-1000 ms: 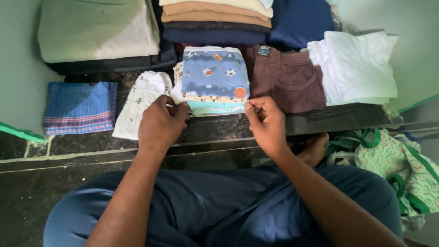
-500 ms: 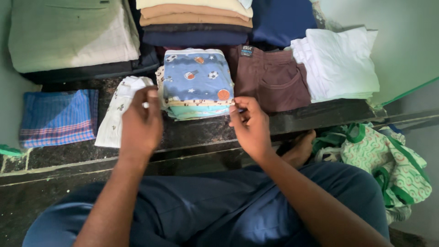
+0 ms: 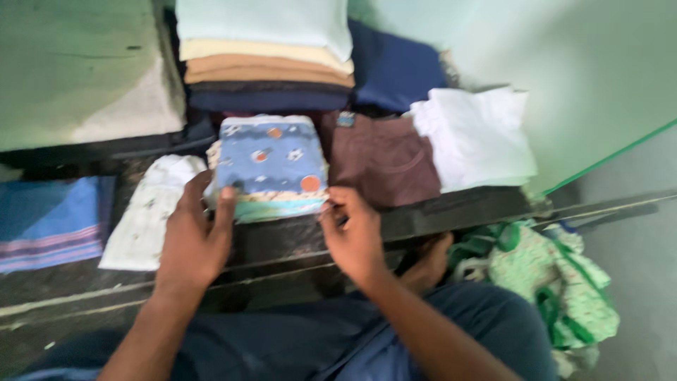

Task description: The person folds a light blue baby vest with a sports pattern and then a white baby vest with green trim, smoothing and aligning each piece before stacking them on a shelf with other folded garments.

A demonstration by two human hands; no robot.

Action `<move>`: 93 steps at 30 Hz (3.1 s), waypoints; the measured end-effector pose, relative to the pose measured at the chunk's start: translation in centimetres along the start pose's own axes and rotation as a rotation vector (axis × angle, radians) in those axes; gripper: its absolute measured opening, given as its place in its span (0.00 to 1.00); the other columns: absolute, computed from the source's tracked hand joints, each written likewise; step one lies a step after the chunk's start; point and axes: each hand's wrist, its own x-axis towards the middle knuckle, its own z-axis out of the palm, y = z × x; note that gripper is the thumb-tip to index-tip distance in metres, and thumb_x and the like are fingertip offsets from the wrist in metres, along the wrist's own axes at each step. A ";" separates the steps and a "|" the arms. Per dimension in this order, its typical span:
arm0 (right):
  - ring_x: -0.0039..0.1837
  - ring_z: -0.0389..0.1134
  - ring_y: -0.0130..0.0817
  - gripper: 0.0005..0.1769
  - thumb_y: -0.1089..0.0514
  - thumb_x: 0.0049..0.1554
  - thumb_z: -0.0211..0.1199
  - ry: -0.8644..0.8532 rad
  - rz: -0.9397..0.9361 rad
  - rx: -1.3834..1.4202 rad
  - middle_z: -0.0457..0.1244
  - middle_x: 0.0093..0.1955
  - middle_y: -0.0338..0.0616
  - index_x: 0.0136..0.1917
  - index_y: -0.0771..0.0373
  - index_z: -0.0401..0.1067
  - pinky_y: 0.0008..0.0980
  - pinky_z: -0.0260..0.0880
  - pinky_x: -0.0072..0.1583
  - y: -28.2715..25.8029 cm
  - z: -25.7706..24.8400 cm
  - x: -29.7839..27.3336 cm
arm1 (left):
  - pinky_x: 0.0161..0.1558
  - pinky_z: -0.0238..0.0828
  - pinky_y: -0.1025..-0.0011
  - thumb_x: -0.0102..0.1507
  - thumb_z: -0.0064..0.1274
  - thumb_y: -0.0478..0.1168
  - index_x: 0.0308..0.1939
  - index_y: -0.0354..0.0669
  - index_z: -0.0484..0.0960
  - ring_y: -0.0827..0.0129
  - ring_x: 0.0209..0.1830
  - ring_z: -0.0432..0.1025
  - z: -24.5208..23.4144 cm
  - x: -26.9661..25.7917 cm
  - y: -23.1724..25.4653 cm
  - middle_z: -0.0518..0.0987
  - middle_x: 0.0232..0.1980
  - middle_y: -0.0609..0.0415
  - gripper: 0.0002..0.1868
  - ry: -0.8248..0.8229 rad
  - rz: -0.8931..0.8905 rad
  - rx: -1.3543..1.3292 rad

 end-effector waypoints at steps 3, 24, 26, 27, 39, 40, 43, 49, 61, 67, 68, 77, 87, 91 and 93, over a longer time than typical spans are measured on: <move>0.44 0.76 0.30 0.10 0.65 0.59 0.63 -0.023 0.124 0.083 0.72 0.45 0.46 0.56 0.67 0.73 0.30 0.75 0.45 0.0 0.0 0.1 | 0.43 0.72 0.51 0.67 0.49 0.56 0.72 0.38 0.67 0.42 0.35 0.78 0.6 0.1 0.2 0.82 0.40 0.30 0.35 -0.103 -0.153 0.068; 0.53 0.72 0.44 0.21 0.66 0.60 0.62 -0.082 -0.092 0.037 0.64 0.56 0.51 0.66 0.62 0.65 0.39 0.73 0.52 0.1 -1.0 -2.1 | 0.47 0.75 0.57 0.68 0.60 0.54 0.67 0.32 0.75 0.46 0.40 0.80 1.7 -0.8 -3.2 0.82 0.46 0.31 0.33 -0.149 -0.055 0.266; 0.54 0.71 0.45 0.21 0.65 0.60 0.63 -0.053 -0.137 0.036 0.64 0.56 0.52 0.66 0.62 0.65 0.40 0.72 0.55 0.1 -1.2 -2.1 | 0.48 0.75 0.58 0.67 0.61 0.51 0.68 0.30 0.75 0.50 0.41 0.79 1.8 -0.8 -3.6 0.82 0.49 0.33 0.33 -0.095 -0.015 0.207; 0.54 0.71 0.45 0.21 0.65 0.60 0.63 -0.052 -0.140 0.025 0.64 0.56 0.52 0.66 0.62 0.65 0.40 0.72 0.56 -0.1 -1.3 -2.0 | 0.46 0.75 0.58 0.65 0.61 0.48 0.72 0.29 0.72 0.53 0.41 0.79 1.7 -0.6 -3.5 0.82 0.54 0.35 0.37 -0.042 0.037 0.106; 0.50 0.77 0.34 0.05 0.57 0.64 0.64 0.071 -0.047 -0.021 0.72 0.49 0.42 0.54 0.57 0.76 0.31 0.76 0.50 -3.1 -14.5 -0.3 | 0.55 0.70 0.54 0.67 0.44 0.57 0.65 0.34 0.74 0.52 0.56 0.73 29.1 -8.3 5.1 0.77 0.60 0.40 0.33 -0.846 -0.453 -0.851; 0.49 0.76 0.32 0.06 0.57 0.64 0.64 0.068 -0.062 -0.035 0.72 0.49 0.41 0.54 0.57 0.76 0.30 0.76 0.49 -2.4 -17.1 -0.5 | 0.56 0.70 0.54 0.67 0.42 0.58 0.65 0.34 0.74 0.52 0.57 0.73 32.3 -8.7 6.6 0.78 0.61 0.41 0.34 -0.939 -0.596 -0.932; 0.53 0.74 0.34 0.09 0.54 0.64 0.63 0.031 0.068 -0.273 0.72 0.51 0.41 0.56 0.56 0.78 0.37 0.74 0.57 1.3 -25.1 -1.2 | 0.59 0.68 0.52 0.67 0.38 0.62 0.64 0.36 0.75 0.51 0.58 0.73 39.3 -9.3 9.3 0.78 0.61 0.42 0.36 -0.990 -0.897 -1.126; 0.78 0.52 0.63 0.37 0.48 0.50 0.76 -0.232 0.389 -0.863 0.57 0.76 0.53 0.69 0.57 0.69 0.68 0.48 0.71 8.5 -38.1 -6.2 | 0.63 0.66 0.51 0.68 0.33 0.69 0.63 0.37 0.77 0.48 0.61 0.72 43.6 -9.7 6.1 0.79 0.63 0.43 0.41 -0.947 -1.088 -1.145; 0.43 0.72 0.30 0.08 0.59 0.69 0.61 0.687 0.427 0.111 0.70 0.48 0.48 0.57 0.68 0.71 0.32 0.75 0.46 5.4 -51.4 -7.5 | 0.44 0.80 0.68 0.63 0.56 0.47 0.56 0.52 0.87 0.66 0.43 0.82 18.2 -7.6 21.6 0.90 0.43 0.54 0.18 -0.835 0.120 -0.115; 0.30 0.69 0.35 0.17 0.49 0.63 0.60 0.229 0.767 -0.506 0.71 0.34 0.50 0.51 0.64 0.80 0.37 0.72 0.38 -0.1 -47.7 -4.8 | 0.45 0.79 0.67 0.63 0.54 0.43 0.59 0.50 0.83 0.70 0.41 0.82 22.2 -9.5 23.6 0.88 0.43 0.53 0.19 -0.993 0.056 -0.354; 0.29 0.69 0.35 0.18 0.48 0.63 0.60 0.159 0.812 -0.575 0.71 0.32 0.50 0.50 0.63 0.81 0.37 0.71 0.38 -0.9 -47.0 -4.6 | 0.48 0.78 0.66 0.63 0.54 0.43 0.58 0.50 0.82 0.70 0.42 0.82 21.9 -9.8 23.8 0.88 0.43 0.53 0.19 -0.992 0.041 -0.335; 0.44 0.73 0.30 0.19 0.53 0.64 0.54 0.327 0.592 0.198 0.71 0.48 0.43 0.62 0.66 0.72 0.31 0.77 0.46 -3.0 -45.0 -1.0 | 0.79 0.45 0.58 0.68 0.54 0.43 0.56 0.40 0.82 0.59 0.62 0.78 19.6 -11.6 21.3 0.89 0.52 0.48 0.15 -0.867 0.357 -0.426; 0.63 0.73 0.45 0.22 0.53 0.67 0.53 -0.038 0.404 0.646 0.67 0.62 0.57 0.67 0.72 0.64 0.44 0.72 0.68 -6.2 -38.7 0.8 | 0.51 0.75 0.63 0.56 0.67 0.47 0.65 0.40 0.67 0.58 0.51 0.81 19.5 -11.8 28.3 0.82 0.55 0.44 0.38 -0.758 0.488 -0.570; 0.72 0.68 0.48 0.25 0.56 0.67 0.56 -0.019 0.319 0.626 0.62 0.70 0.55 0.74 0.65 0.56 0.48 0.69 0.72 -6.5 -37.2 1.0 | 0.37 0.77 0.65 0.64 0.57 0.41 0.58 0.44 0.81 0.65 0.31 0.83 17.9 -9.4 27.5 0.86 0.35 0.49 0.18 -0.650 0.325 -0.325; 0.75 0.64 0.46 0.28 0.58 0.66 0.57 -0.057 0.241 0.542 0.60 0.73 0.51 0.76 0.62 0.55 0.46 0.68 0.72 -6.2 -37.1 1.1 | 0.35 0.74 0.63 0.67 0.57 0.40 0.57 0.41 0.82 0.64 0.27 0.79 16.4 -7.8 26.0 0.84 0.31 0.46 0.15 -0.547 0.301 -0.195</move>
